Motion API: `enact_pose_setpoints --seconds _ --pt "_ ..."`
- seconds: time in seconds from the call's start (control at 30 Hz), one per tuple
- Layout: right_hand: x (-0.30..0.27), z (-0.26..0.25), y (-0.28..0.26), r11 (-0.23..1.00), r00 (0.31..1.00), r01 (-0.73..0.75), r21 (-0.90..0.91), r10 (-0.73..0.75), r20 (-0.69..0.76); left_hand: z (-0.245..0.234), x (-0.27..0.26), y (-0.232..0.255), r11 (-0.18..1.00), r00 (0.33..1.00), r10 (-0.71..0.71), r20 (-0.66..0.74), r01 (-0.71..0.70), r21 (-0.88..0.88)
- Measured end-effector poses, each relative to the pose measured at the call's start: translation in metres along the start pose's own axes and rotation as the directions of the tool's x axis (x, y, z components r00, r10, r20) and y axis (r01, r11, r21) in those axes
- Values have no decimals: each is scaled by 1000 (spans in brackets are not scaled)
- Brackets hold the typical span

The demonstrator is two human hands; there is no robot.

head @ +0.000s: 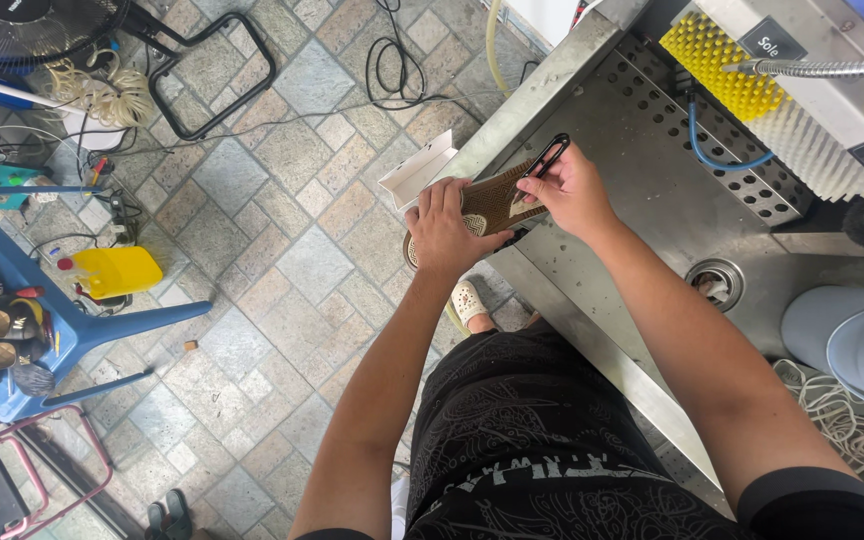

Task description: The person rinses a shoe sole under a tap, then uses a small tool to scrape debris from the sole's grooves. The person handles the shoe and tool over a sink and a shoe-washing machine.

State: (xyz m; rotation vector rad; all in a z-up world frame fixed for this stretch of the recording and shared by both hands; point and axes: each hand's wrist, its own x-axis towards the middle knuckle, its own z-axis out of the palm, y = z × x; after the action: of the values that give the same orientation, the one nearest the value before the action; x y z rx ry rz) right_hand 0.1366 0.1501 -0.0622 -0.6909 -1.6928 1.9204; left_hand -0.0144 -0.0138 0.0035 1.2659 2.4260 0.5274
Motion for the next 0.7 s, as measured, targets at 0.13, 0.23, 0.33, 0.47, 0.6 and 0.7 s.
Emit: enact_pose_setpoints --seconds 0.13,0.23,0.33,0.47,0.6,0.7 --pt "0 10 -18 989 999 -34 -144 34 -4 -1 -1 0 1000 1000 4 -5 -4 -5" --pt "0 14 -31 968 999 -44 -247 50 19 -1 0 0 1000 1000 -1 5 1 5" --pt "1 13 -32 967 997 -12 -254 30 68 -1 0 0 1000 1000 1 4 -1 11" --pt "7 5 -15 982 987 -117 -147 131 94 0 0 0 1000 1000 1 12 -1 16" --pt "10 -6 1 1000 1000 -13 16 13 -23 1 1 -2 1000 1000 8 4 -9 13" --pt "-1 -12 1 995 998 -60 80 58 23 3 -1 -2 1000 1000 13 -5 -13 2"
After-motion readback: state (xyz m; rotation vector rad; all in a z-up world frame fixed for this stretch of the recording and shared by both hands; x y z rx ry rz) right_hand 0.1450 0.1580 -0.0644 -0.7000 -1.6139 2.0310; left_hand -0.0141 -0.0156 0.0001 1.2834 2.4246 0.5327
